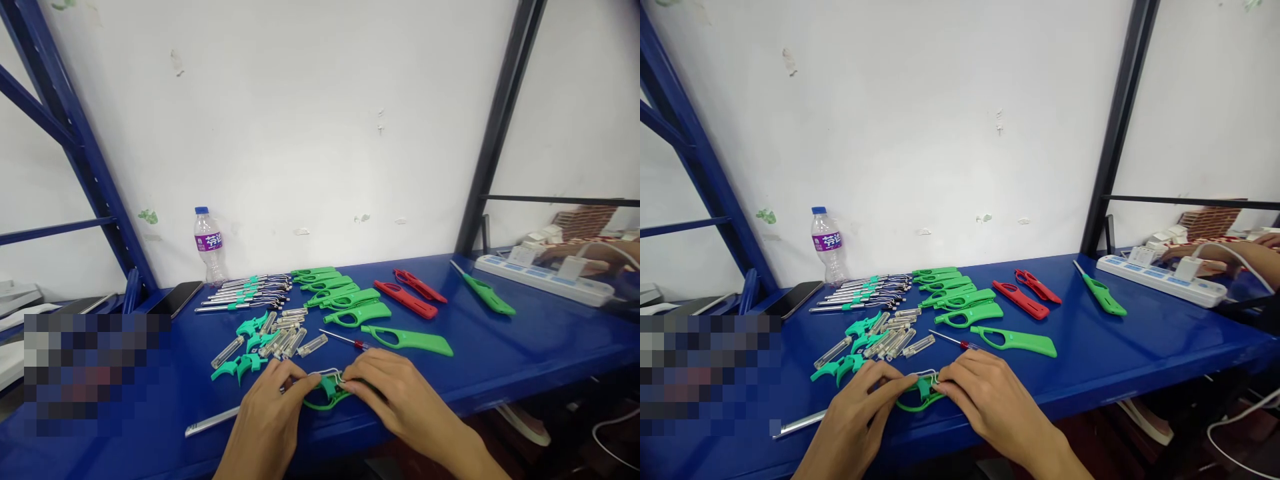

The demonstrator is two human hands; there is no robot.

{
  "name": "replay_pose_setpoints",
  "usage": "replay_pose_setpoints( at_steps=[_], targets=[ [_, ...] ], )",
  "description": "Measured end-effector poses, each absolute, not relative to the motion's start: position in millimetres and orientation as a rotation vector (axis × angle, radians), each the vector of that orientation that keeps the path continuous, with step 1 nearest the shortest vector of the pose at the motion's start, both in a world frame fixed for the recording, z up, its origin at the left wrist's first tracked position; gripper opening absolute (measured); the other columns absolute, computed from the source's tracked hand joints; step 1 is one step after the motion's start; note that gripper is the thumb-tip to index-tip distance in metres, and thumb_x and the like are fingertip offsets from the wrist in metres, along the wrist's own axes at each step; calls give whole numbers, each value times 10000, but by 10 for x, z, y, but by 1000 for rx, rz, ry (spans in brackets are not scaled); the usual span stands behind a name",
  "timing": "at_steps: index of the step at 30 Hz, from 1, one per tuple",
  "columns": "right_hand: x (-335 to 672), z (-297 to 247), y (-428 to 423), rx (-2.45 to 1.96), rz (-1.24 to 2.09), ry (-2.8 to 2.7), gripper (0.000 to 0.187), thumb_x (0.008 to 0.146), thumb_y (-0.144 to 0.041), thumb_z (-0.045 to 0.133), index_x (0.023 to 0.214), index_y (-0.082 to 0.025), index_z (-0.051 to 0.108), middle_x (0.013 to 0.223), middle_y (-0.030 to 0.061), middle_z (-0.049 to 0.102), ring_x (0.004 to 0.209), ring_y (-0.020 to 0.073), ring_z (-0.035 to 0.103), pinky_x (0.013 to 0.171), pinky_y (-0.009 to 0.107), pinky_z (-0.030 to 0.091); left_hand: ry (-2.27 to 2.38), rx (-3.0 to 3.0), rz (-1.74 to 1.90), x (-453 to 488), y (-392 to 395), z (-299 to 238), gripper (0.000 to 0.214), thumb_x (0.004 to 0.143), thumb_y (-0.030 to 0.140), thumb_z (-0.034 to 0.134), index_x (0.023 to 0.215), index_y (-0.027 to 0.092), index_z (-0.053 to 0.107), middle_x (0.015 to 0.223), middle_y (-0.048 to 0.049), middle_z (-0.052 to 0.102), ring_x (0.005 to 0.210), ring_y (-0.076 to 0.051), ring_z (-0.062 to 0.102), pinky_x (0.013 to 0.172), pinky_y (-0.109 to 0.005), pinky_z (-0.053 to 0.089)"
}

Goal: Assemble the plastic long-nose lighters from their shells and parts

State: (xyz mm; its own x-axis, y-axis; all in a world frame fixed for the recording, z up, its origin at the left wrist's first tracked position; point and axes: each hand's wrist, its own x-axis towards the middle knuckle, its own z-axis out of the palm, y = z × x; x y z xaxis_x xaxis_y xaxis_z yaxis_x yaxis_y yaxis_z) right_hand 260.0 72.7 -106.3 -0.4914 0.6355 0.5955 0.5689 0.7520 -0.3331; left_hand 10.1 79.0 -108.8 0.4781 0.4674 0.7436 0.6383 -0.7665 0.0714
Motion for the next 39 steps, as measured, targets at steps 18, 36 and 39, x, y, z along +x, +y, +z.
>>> replay_pose_setpoints(
  at_steps=[18, 36, 39],
  targets=[
    [2609, -1044, 737, -879, 86, -2242, 197, 1131, -296, 527, 1062, -221, 695, 966, 11, 775, 855, 188, 682, 866, 325, 499, -1017, -2531, -1125, 116, 813, -1129, 407, 986, -12, 416, 1109, 240, 710, 932, -29, 717, 749, -182, 688, 680, -283, 590],
    [2614, -1030, 739, -865, 159, -2219, 149, 1096, -309, 613, 1011, -235, 709, 950, -29, 782, 860, 173, 640, 830, 306, 458, -979, -2550, -1109, 94, 776, -1135, 404, 997, -11, 409, 1172, 232, 680, 992, -50, 700, 802, -191, 682, 684, -296, 588],
    [2607, -1024, 750, -853, 145, -2226, 162, 1101, -316, 601, 1015, -230, 708, 959, -25, 784, 856, 173, 634, 817, 308, 458, -1031, -2603, -1123, 125, 719, -1091, 334, 1040, 52, 432, 1212, 229, 656, 961, -45, 672, 792, -193, 664, 691, -311, 580]
  ],
)
